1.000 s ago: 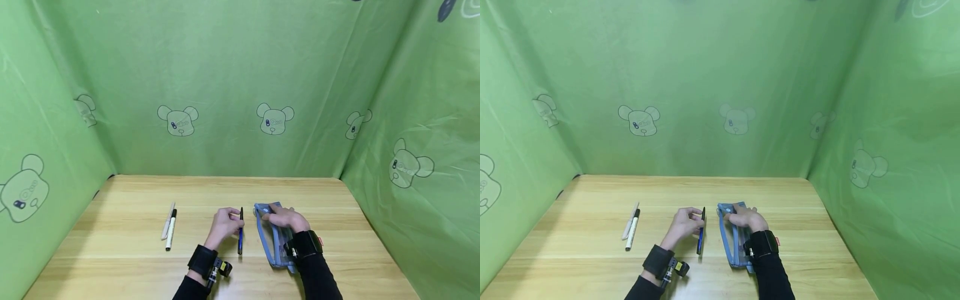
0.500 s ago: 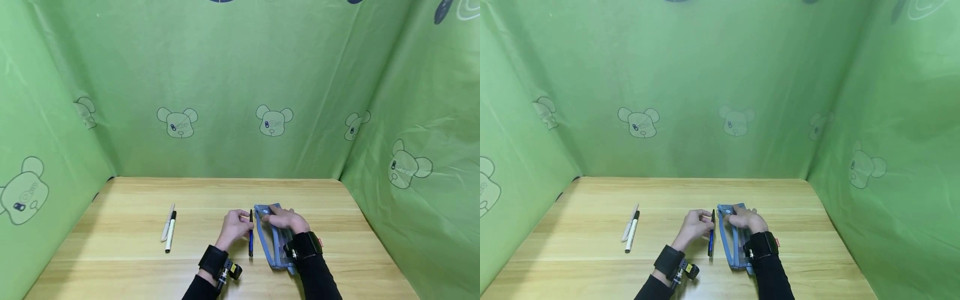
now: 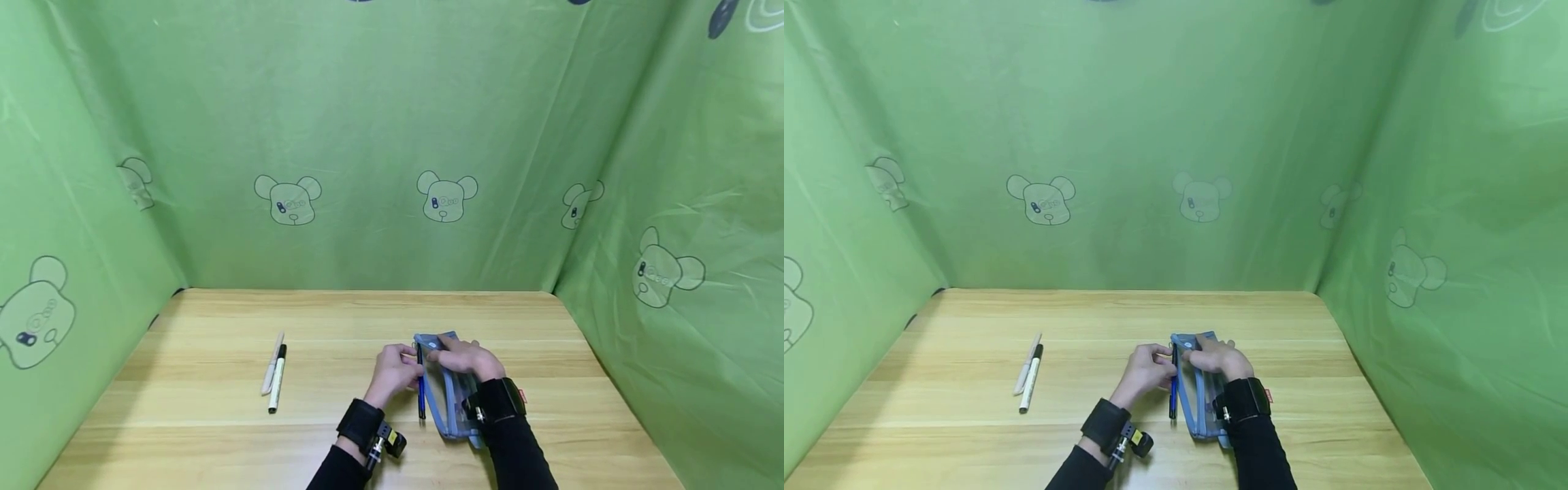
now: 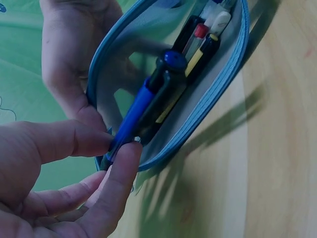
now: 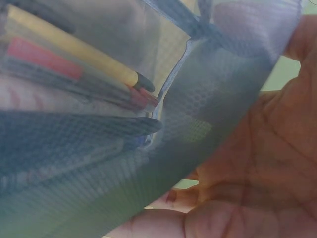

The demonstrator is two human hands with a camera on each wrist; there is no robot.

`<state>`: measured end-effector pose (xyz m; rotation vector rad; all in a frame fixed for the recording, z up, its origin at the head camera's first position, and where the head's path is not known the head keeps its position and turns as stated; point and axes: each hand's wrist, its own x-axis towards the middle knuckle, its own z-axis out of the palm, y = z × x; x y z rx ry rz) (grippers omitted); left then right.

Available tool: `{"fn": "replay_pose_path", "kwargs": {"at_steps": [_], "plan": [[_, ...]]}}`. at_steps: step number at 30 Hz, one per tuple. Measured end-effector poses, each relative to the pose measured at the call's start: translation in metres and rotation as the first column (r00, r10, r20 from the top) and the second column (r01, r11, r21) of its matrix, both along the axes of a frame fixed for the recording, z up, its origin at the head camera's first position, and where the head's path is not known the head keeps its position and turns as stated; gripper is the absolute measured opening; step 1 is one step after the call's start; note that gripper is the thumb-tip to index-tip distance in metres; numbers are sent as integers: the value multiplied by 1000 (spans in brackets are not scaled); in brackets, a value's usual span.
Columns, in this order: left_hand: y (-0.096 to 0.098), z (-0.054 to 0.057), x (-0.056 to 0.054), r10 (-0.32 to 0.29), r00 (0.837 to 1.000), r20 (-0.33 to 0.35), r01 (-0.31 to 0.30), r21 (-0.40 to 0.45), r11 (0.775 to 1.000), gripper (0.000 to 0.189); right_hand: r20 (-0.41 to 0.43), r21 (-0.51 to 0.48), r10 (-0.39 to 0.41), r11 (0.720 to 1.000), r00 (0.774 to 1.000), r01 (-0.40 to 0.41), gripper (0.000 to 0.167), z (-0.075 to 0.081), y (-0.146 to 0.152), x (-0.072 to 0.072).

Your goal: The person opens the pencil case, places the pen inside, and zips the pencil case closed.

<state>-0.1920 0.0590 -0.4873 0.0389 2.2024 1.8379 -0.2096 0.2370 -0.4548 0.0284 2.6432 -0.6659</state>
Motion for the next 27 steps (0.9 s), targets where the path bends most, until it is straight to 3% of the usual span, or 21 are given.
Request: {"fn": "replay_pose_path", "kwargs": {"at_steps": [27], "plan": [[23,-12,-3,82,997,13,-83,46,995,34,-5,-24,10,1000,1000,-10,76,-1,0,1]]}}
